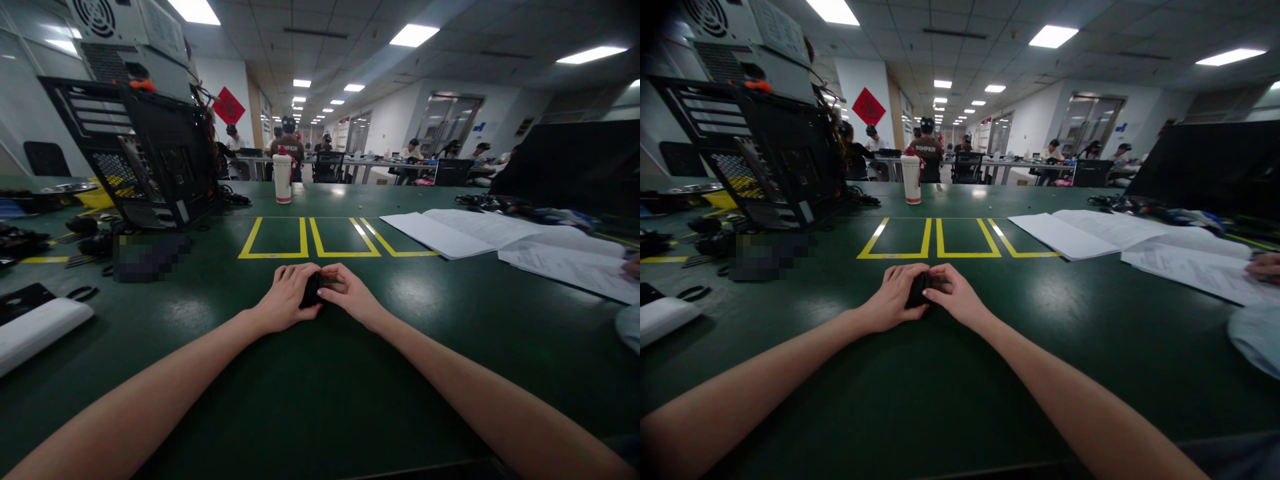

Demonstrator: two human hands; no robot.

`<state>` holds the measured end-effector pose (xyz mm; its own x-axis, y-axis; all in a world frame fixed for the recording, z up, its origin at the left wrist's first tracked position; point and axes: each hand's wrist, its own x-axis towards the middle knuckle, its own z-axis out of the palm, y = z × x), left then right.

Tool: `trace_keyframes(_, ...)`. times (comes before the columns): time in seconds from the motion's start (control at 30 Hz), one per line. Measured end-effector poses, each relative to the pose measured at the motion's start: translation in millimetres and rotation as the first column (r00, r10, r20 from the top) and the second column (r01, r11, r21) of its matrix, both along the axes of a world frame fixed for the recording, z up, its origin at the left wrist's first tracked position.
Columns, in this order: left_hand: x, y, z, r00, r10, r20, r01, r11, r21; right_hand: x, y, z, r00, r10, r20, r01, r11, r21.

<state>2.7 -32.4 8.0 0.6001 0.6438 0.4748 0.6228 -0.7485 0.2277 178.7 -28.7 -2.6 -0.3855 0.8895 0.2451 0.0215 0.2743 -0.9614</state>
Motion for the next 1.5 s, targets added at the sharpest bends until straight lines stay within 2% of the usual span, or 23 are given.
trace_keyframes(0.23, -0.4, 0.8, -2.1, 1.0, 0.015, -0.003, -0.015, 1.0, -0.006, 3.0, -1.0, 2.0, 0.996, 0.09, 0.006, -0.09, 0.996, -0.022)
trace_keyframes(0.6, -0.9, 1.7, -2.7, 1.0, 0.009, -0.002, -0.009, 1.0, 0.001, 0.9, -0.2, 4.6, 1.0, 0.006, 0.005, -0.006, 1.0, 0.014)
trace_keyframes(0.73, -1.6, 2.0, -3.6, 1.0, 0.006, -0.004, -0.006, 1.0, 0.014, 3.1, -0.8, 5.1, 0.998, 0.048, 0.05, -0.049, 0.999, 0.014)
trace_keyframes(0.83, -2.1, 2.1, -4.7, 1.0, 0.002, -0.002, -0.002, 1.0, 0.024, 2.7, -2.5, 6.0, 0.997, 0.075, 0.021, -0.076, 0.996, 0.044)
trace_keyframes(1.1, -2.2, 2.8, -5.4, 0.999, 0.024, -0.022, -0.023, 0.999, 0.033, -0.2, 0.8, 4.3, 1.0, 0.001, -0.015, -0.001, 1.0, 0.009)
trace_keyframes(1.2, -1.6, 3.3, -5.9, 0.999, 0.031, -0.031, -0.03, 0.999, 0.035, 1.6, 0.8, 4.6, 1.0, 0.023, 0.018, -0.022, 1.0, -0.022)
trace_keyframes(1.33, -1.3, 3.6, -6.3, 0.999, 0.036, -0.031, -0.035, 0.999, 0.041, 2.6, -0.9, 5.3, 0.997, 0.078, -0.01, -0.078, 0.997, 0.012)
trace_keyframes(1.5, -1.9, 3.1, -5.5, 0.999, 0.034, -0.034, -0.032, 0.999, 0.037, 0.3, -0.3, 5.9, 0.999, 0.027, -0.036, -0.027, 1.0, -0.004)
